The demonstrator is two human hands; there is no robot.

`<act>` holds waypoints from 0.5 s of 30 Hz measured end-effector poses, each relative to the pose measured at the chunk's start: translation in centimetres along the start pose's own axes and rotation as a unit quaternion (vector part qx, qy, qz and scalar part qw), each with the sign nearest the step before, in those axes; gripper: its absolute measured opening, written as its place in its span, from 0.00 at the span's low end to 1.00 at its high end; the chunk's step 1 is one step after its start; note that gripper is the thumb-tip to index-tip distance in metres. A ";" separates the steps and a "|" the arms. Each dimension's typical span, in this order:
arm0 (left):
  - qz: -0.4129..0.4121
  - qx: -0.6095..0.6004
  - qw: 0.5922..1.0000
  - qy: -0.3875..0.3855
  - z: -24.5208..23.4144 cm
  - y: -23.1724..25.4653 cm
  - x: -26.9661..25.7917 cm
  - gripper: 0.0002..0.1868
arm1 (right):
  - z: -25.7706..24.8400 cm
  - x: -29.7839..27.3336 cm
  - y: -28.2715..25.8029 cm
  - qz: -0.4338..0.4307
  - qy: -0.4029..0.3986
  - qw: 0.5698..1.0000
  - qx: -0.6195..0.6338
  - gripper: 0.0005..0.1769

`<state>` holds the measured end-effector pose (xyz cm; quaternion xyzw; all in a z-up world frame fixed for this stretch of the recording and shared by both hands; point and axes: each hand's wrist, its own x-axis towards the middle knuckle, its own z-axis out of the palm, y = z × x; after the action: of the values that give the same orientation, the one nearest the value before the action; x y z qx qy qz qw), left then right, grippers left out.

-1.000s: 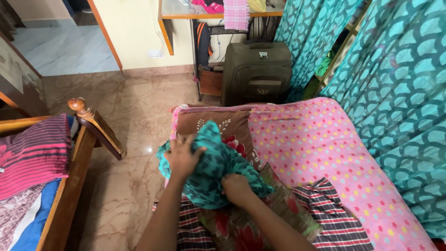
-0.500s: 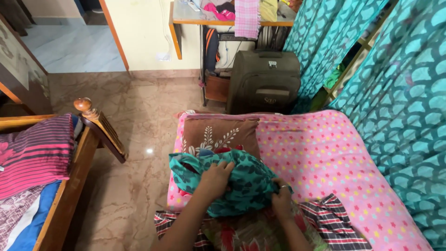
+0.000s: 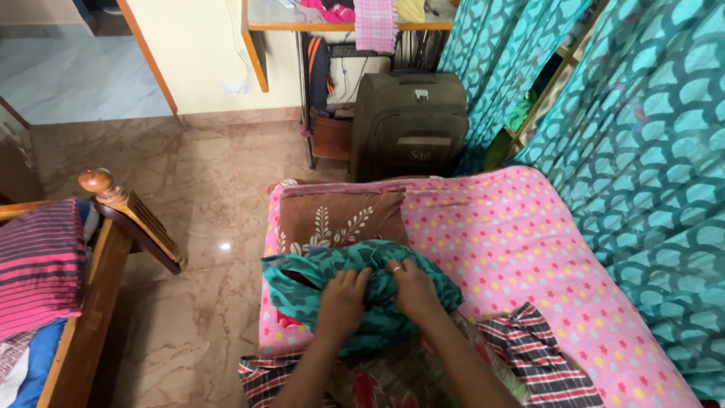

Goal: The person is seen arranging and fluffing pillows on a bed.

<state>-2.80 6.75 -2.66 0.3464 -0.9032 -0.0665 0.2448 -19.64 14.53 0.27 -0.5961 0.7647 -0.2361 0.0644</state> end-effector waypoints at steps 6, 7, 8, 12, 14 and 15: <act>0.085 -0.070 0.990 0.091 -9.6 2.8 0.4 0.29 | 7.3 2.3 5.1 -0.076 0.059 0.987 -0.132 0.23; 0.055 -0.018 0.995 0.086 -9.5 2.8 1.0 0.23 | 6.9 3.6 5.0 -0.050 0.028 0.989 -0.138 0.24; 0.023 0.031 0.997 0.074 -9.3 3.1 1.1 0.17 | 6.7 4.0 5.0 -0.018 -0.009 0.990 -0.143 0.25; -0.064 0.106 0.992 -0.005 -2.8 -1.5 0.5 0.11 | -2.0 4.0 -2.8 -0.009 -0.161 0.974 -0.159 0.34; -0.100 0.094 0.990 -0.024 -0.4 -4.1 0.1 0.12 | -6.3 3.3 -6.7 -0.118 -0.127 0.971 -0.163 0.42; -0.105 0.094 0.990 -0.023 -0.4 -4.3 0.3 0.12 | -5.9 3.1 -6.8 -0.123 -0.129 0.970 -0.164 0.42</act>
<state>-0.25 3.36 -3.44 0.4587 -0.8696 -0.0148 0.1824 -16.78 12.08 8.97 -0.7133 0.6992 -0.0348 0.0344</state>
